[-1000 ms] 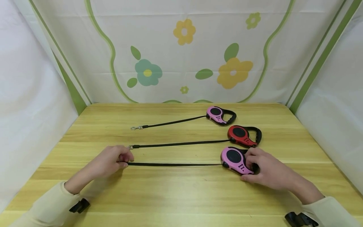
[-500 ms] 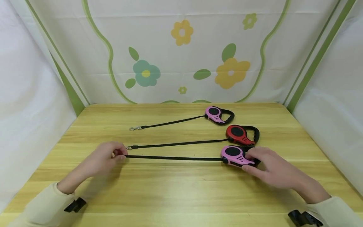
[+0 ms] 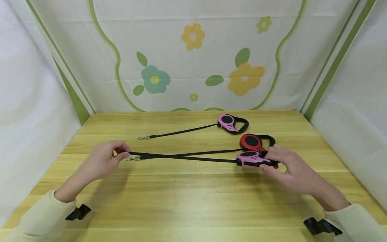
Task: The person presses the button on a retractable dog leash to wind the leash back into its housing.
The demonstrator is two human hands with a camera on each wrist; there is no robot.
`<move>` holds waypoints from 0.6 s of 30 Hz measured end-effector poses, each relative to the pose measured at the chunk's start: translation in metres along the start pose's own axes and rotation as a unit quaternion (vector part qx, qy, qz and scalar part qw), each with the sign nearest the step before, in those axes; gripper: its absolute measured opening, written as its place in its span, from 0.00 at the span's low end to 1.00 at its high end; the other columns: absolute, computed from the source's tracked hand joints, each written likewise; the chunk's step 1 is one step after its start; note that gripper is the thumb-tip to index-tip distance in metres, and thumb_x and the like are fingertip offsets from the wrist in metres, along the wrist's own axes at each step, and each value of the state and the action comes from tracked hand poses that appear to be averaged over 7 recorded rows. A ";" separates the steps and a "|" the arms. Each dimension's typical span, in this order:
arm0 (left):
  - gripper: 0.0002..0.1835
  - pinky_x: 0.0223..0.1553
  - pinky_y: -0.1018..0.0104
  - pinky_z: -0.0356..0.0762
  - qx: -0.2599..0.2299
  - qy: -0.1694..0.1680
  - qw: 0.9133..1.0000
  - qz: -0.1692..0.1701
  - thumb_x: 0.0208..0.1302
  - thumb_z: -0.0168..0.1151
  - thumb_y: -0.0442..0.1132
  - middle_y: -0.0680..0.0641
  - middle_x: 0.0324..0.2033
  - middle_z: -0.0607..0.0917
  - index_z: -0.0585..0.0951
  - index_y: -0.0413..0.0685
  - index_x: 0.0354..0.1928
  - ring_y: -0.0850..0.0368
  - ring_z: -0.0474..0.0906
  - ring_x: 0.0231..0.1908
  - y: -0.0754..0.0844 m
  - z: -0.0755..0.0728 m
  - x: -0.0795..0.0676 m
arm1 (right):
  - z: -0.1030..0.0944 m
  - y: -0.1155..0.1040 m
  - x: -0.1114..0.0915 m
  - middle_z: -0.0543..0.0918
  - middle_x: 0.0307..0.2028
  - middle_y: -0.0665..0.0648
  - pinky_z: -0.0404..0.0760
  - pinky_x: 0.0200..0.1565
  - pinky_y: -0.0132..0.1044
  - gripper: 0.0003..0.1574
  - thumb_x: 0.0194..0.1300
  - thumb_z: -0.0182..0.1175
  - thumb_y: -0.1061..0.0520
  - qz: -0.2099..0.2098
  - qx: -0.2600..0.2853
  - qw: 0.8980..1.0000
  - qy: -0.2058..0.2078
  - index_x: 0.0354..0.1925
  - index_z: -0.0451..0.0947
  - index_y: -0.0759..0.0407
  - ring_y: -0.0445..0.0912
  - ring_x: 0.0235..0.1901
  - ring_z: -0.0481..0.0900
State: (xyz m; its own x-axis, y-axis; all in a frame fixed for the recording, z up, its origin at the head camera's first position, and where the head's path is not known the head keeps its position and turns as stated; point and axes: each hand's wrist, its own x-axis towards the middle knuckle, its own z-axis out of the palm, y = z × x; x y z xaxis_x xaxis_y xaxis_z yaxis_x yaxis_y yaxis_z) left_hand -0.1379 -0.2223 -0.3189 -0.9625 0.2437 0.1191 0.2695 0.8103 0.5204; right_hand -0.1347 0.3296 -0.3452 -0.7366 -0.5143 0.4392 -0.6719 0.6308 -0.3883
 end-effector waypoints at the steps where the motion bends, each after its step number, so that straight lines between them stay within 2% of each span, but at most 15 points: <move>1: 0.04 0.32 0.67 0.77 0.000 0.007 1.000 0.001 0.75 0.63 0.31 0.44 0.37 0.90 0.86 0.41 0.43 0.57 0.81 0.34 0.000 -0.001 0.001 | 0.000 0.001 0.000 0.87 0.49 0.42 0.63 0.67 0.15 0.25 0.59 0.73 0.69 0.000 0.004 1.000 0.009 0.48 0.88 0.43 0.24 0.61 0.74; 4: 0.05 0.33 0.66 0.77 0.003 0.028 1.000 0.000 0.75 0.63 0.31 0.43 0.37 0.90 0.87 0.40 0.43 0.56 0.81 0.34 0.000 -0.004 0.003 | 0.002 0.004 0.005 0.84 0.41 0.42 0.69 0.59 0.18 0.22 0.56 0.74 0.71 -0.015 0.016 0.999 0.025 0.42 0.88 0.46 0.24 0.53 0.74; 5: 0.05 0.33 0.66 0.76 0.002 0.035 0.999 -0.001 0.75 0.63 0.31 0.43 0.37 0.90 0.87 0.40 0.44 0.55 0.81 0.34 0.000 -0.005 0.004 | 0.003 0.005 0.007 0.82 0.40 0.41 0.70 0.52 0.20 0.22 0.55 0.74 0.71 -0.019 0.018 0.999 0.031 0.41 0.88 0.45 0.26 0.47 0.74; 8: 0.05 0.33 0.65 0.76 0.002 0.052 0.999 -0.005 0.75 0.63 0.32 0.43 0.37 0.89 0.87 0.41 0.44 0.54 0.81 0.34 0.001 -0.006 0.006 | 0.004 0.006 0.014 0.77 0.35 0.39 0.68 0.41 0.26 0.22 0.52 0.75 0.71 -0.039 0.005 0.998 0.047 0.37 0.88 0.45 0.32 0.38 0.69; 13: 0.06 0.36 0.63 0.76 0.000 0.077 0.997 -0.007 0.76 0.63 0.33 0.44 0.36 0.89 0.87 0.42 0.45 0.53 0.81 0.36 0.003 -0.004 0.010 | 0.006 0.014 0.023 0.81 0.39 0.46 0.71 0.47 0.26 0.15 0.48 0.75 0.69 -0.057 -0.048 0.994 0.083 0.38 0.88 0.61 0.32 0.43 0.71; 18: 0.06 0.40 0.58 0.77 0.000 0.101 0.995 -0.007 0.76 0.63 0.33 0.44 0.37 0.90 0.88 0.42 0.45 0.51 0.82 0.37 0.004 0.000 0.015 | 0.009 0.027 0.031 0.82 0.37 0.52 0.71 0.45 0.32 0.09 0.56 0.72 0.62 -0.094 -0.065 0.988 0.103 0.37 0.87 0.65 0.35 0.42 0.70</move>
State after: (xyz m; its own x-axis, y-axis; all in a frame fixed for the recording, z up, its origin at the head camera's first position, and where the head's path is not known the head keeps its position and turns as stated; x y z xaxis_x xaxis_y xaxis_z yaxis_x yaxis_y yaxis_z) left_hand -0.1511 -0.2150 -0.3149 -0.9526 0.1207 0.2791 0.2564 0.8124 0.5238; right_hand -0.1764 0.3255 -0.3492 -0.5596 -0.5082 0.6547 -0.7694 0.6121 -0.1825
